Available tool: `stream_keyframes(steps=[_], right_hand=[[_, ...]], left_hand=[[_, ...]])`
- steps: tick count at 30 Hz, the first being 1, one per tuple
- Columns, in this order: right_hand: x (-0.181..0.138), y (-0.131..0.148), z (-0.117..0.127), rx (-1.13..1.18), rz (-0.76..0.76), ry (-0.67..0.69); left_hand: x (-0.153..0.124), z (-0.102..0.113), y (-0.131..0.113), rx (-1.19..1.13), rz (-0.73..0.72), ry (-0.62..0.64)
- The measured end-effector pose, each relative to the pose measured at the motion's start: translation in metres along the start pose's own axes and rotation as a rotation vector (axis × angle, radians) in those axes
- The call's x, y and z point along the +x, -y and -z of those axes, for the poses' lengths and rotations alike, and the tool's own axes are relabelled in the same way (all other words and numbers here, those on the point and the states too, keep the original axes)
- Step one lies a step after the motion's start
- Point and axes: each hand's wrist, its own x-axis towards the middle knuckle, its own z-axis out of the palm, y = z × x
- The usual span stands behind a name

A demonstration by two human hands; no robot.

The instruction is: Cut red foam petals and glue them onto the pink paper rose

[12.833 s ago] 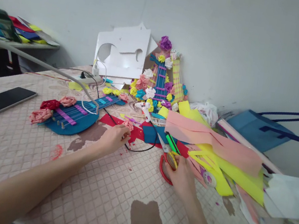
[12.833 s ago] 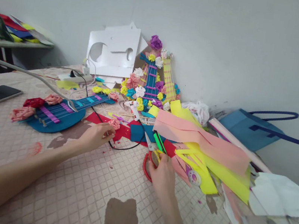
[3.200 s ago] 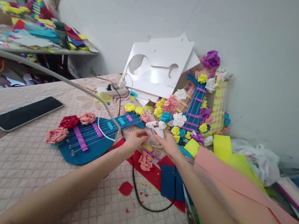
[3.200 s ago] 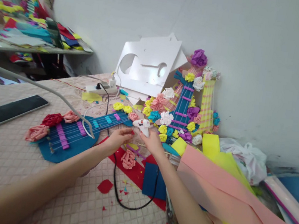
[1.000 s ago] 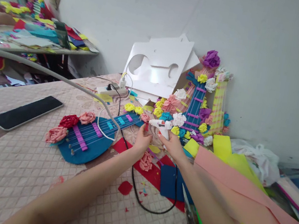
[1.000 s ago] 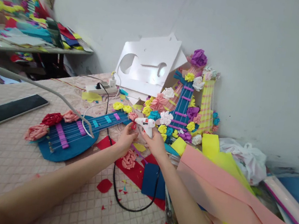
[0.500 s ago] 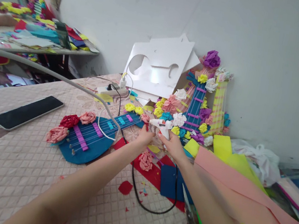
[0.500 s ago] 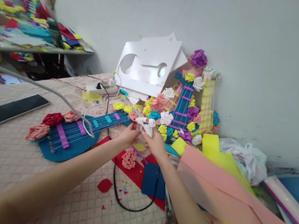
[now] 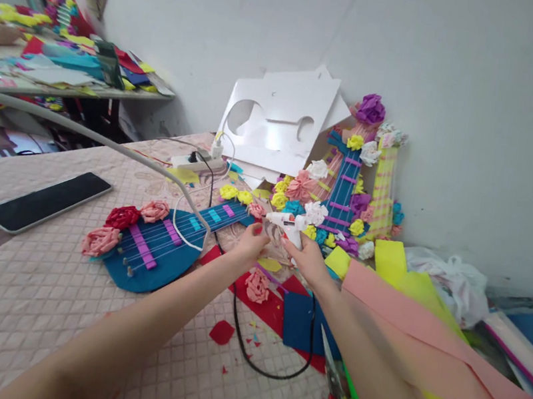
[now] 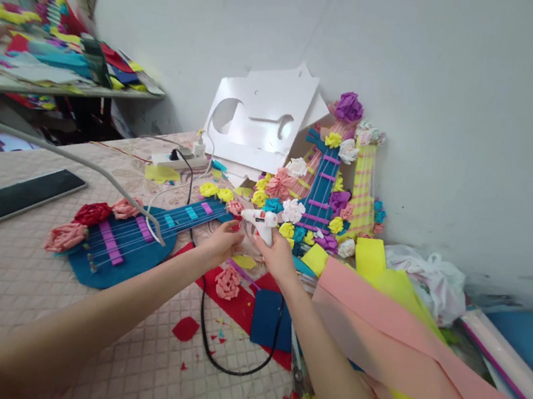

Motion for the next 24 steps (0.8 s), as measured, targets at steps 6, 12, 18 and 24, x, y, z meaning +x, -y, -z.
stream_keyframes(steps=[6,12,18,24], right_hand=[[-0.004,-0.002,0.001,0.014,-0.033,0.013],[-0.009,0.007,0.004,0.019,-0.040,0.016],[-0.014,0.008,0.007,0.001,-0.048,-0.004],[-0.019,0.004,0.011,-0.023,-0.046,-0.012]], left_hand=[[-0.019,0.030,-0.006,0.225,-0.099,0.025],[-0.049,0.050,-0.022,0.506,-0.275,0.204],[-0.078,0.061,-0.033,0.802,-0.434,0.285],[-0.116,0.084,-0.033,1.188,-0.403,0.425]])
